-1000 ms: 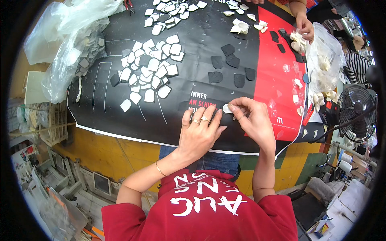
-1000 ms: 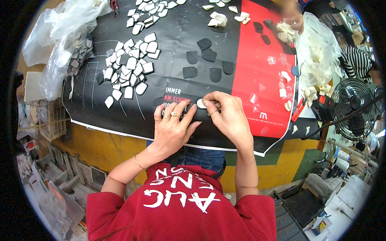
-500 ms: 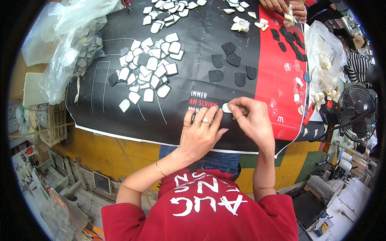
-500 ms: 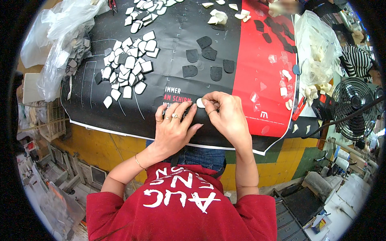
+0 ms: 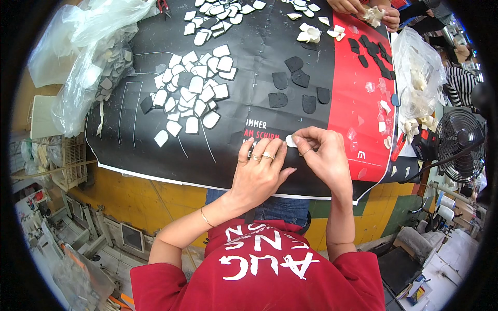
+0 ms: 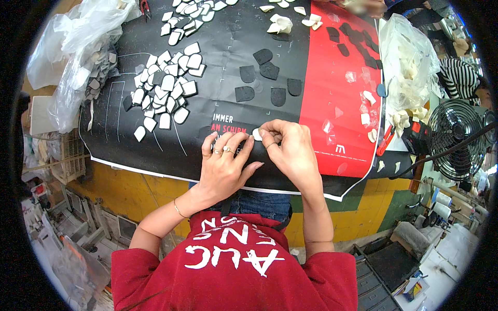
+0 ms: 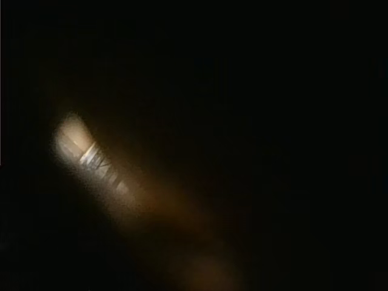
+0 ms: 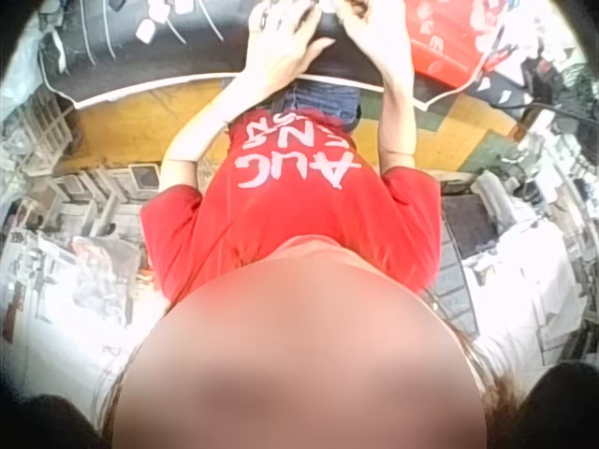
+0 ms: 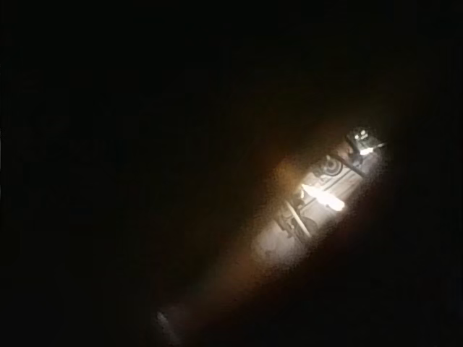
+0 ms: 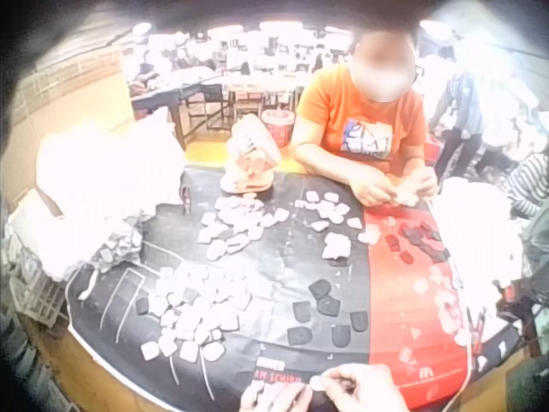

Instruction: The person repeatedly picks small white and black foam pieces from a table, presses them together by hand, and places the assembled pairs back on the table. The person handles the pieces one at a time, occasionally adjusting their position before joining them.

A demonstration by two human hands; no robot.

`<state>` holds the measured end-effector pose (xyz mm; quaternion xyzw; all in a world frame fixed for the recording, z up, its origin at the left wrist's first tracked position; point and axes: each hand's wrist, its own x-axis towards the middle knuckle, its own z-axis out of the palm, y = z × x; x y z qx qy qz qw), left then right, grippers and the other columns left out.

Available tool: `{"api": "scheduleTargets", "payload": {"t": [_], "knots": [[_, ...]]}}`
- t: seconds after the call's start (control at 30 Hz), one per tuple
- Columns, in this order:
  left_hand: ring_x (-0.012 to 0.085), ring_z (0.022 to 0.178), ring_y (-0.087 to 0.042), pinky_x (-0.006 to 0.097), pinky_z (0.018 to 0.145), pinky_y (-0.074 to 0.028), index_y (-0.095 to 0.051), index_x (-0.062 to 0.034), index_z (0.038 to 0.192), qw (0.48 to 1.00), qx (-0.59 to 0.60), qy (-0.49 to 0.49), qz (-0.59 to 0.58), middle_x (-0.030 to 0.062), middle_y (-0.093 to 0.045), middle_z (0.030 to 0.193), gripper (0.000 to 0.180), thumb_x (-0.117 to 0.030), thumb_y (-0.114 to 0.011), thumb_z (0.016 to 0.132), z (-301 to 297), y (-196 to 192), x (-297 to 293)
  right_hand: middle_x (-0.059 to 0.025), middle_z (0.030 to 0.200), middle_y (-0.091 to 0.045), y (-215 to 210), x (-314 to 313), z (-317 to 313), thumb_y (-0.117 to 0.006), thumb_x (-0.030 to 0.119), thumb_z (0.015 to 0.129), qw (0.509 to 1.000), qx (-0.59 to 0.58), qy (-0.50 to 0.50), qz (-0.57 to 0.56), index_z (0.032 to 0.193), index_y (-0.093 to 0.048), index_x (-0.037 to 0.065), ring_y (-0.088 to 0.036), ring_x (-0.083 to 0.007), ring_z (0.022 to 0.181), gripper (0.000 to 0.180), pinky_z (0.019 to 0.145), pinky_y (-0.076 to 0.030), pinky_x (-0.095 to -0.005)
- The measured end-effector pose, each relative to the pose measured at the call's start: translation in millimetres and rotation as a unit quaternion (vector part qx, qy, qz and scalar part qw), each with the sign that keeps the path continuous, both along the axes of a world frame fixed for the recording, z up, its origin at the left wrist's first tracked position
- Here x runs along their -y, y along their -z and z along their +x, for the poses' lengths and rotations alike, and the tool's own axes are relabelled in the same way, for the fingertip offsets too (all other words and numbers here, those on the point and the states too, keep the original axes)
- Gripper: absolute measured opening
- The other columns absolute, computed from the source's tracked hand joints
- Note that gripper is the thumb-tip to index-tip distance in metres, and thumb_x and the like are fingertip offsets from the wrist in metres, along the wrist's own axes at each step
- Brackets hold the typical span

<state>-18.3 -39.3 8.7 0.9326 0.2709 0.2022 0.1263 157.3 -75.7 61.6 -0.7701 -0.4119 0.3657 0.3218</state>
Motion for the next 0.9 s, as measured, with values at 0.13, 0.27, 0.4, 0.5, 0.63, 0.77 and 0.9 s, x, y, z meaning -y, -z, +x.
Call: {"api": "scheduleTargets", "payload": {"t": [0.13,0.27,0.4,0.5,0.63,0.77,0.9], "knots": [[0.023,0.118,-0.051,0.047,0.109,-0.027,-0.067,-0.0057,0.118,1.0,-0.003,0.005,0.001,0.0072,-0.057,0.121,0.049,-0.038,-0.076,0.082,0,0,0,-0.0109,0.072,-0.071,-1,-2,-1,-0.068,0.007,0.092,1.0,0.007,0.001,-0.01,0.097,-0.072,-0.008,-0.067,-0.0103,0.066,0.017,0.063,-0.053,-0.0265],[0.0232,0.116,-0.053,0.047,0.11,-0.026,-0.068,-0.0072,0.119,1.0,0.008,0.007,-0.013,0.0065,-0.058,0.121,0.048,-0.036,-0.077,0.082,-2,0,-2,-0.0106,0.071,-0.071,-3,-1,-2,-0.068,0.007,0.092,1.0,0.017,0.002,-0.013,0.096,-0.072,-0.008,-0.067,-0.0102,0.066,0.017,0.062,-0.053,-0.0263],[0.0232,0.115,-0.054,0.048,0.111,-0.025,-0.067,-0.0107,0.123,0.998,0.047,0.004,-0.03,0.0055,-0.06,0.121,0.048,-0.032,-0.077,0.082,-6,1,-11,-0.0107,0.071,-0.071,-2,-2,-3,-0.069,0.008,0.091,1.0,0.019,0.009,-0.016,0.095,-0.072,-0.008,-0.068,-0.0107,0.066,0.017,0.062,-0.053,-0.0263],[0.0228,0.115,-0.054,0.048,0.111,-0.025,-0.066,-0.0129,0.127,0.998,0.047,0.011,-0.03,0.0053,-0.059,0.122,0.049,-0.031,-0.077,0.082,-5,2,-13,-0.0111,0.071,-0.071,-1,-2,-3,-0.069,0.008,0.091,1.0,0.02,0.011,-0.013,0.095,-0.072,-0.008,-0.068,-0.011,0.066,0.017,0.062,-0.053,-0.0263],[0.0229,0.115,-0.054,0.048,0.11,-0.026,-0.068,-0.0132,0.124,1.0,0.011,0.019,0.018,0.0054,-0.059,0.123,0.047,-0.032,-0.077,0.081,-1,3,-17,-0.0122,0.073,-0.072,1,0,-3,-0.07,0.008,0.091,1.0,0.018,0.019,-0.013,0.096,-0.072,-0.008,-0.067,-0.0113,0.067,0.018,0.062,-0.053,-0.0266],[0.0228,0.115,-0.054,0.048,0.11,-0.027,-0.069,-0.0122,0.121,0.999,0.001,0.026,0.02,0.0058,-0.059,0.123,0.046,-0.033,-0.077,0.081,-1,3,-17,-0.011,0.076,-0.07,6,5,-9,-0.073,0.011,0.089,0.997,0.059,0.02,0.037,0.096,-0.071,-0.007,-0.064,-0.0115,0.065,0.019,0.061,-0.051,-0.0269],[0.0226,0.115,-0.054,0.047,0.109,-0.028,-0.069,-0.0118,0.12,0.999,-0.006,0.031,0.03,0.0059,-0.059,0.123,0.046,-0.033,-0.077,0.08,-1,5,-17,-0.0093,0.076,-0.065,15,10,-19,-0.076,0.015,0.087,0.986,0.143,0.062,0.058,0.091,-0.068,-0.003,-0.061,-0.0178,0.063,0.02,0.06,-0.048,-0.0318]]}}
